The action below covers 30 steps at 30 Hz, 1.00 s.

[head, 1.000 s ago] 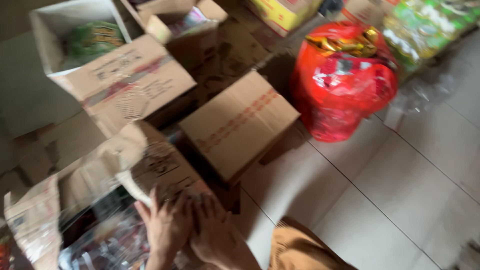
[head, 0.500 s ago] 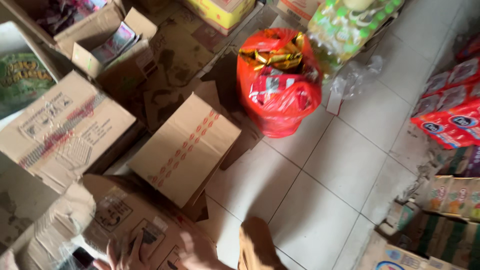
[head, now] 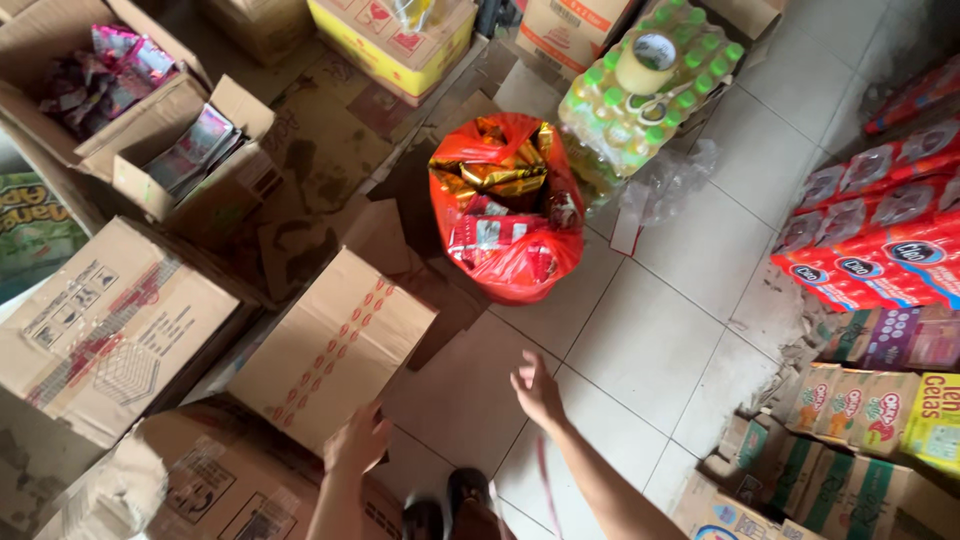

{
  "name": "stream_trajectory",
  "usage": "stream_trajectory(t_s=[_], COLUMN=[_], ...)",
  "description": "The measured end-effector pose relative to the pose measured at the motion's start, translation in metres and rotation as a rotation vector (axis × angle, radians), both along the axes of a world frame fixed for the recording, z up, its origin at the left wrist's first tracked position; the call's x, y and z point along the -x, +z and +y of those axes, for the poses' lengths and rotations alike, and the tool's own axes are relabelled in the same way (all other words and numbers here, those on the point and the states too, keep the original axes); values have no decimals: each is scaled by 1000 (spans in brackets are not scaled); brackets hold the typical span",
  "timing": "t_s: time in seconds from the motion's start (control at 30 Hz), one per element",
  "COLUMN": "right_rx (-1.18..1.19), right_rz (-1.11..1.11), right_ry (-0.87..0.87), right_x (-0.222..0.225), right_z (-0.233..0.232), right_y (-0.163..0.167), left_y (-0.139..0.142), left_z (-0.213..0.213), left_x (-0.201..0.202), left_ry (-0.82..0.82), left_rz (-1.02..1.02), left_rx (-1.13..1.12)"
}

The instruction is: The person sits on the floor and uses clear packing tape and scissors to seal a cardboard box containing packaged goods. They apply multiple strips of tape across the box flaps, cut the tape with scissors, and then move the sealed box aside before handling a red plastic bag and another small box.

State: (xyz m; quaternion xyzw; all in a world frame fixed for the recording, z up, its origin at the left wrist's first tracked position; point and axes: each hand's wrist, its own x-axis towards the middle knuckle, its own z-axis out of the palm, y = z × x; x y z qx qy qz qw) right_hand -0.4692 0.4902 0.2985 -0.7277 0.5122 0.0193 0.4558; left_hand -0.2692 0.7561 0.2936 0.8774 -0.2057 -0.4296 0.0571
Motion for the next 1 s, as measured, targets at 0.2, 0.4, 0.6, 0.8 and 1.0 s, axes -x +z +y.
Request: stream_trajectory(t_s=[0.2,0.4,0.6,0.8,1.0], right_rx=[-322,-498,-502,-501,-483], right_rz=[-237,-380,-257,-315,-491], right_ry=[-297,-865,-1176,-1278,-1222], right_x=[-74,-158,-212,-261,-233], right_z=[-95,-163,-204,-244,-237], right_y=[55,50,40,29,9], left_y=[36,52,49,30,-2], left_z=[-178,-323,-451,-551,-558], left_x=[-32,-105,-174,-214,-197], left_ry=[-30,-124,-191,-388,-451], left_rz=[-19,-93,-183,-342,-351], left_rx=[372,378,304,250,233])
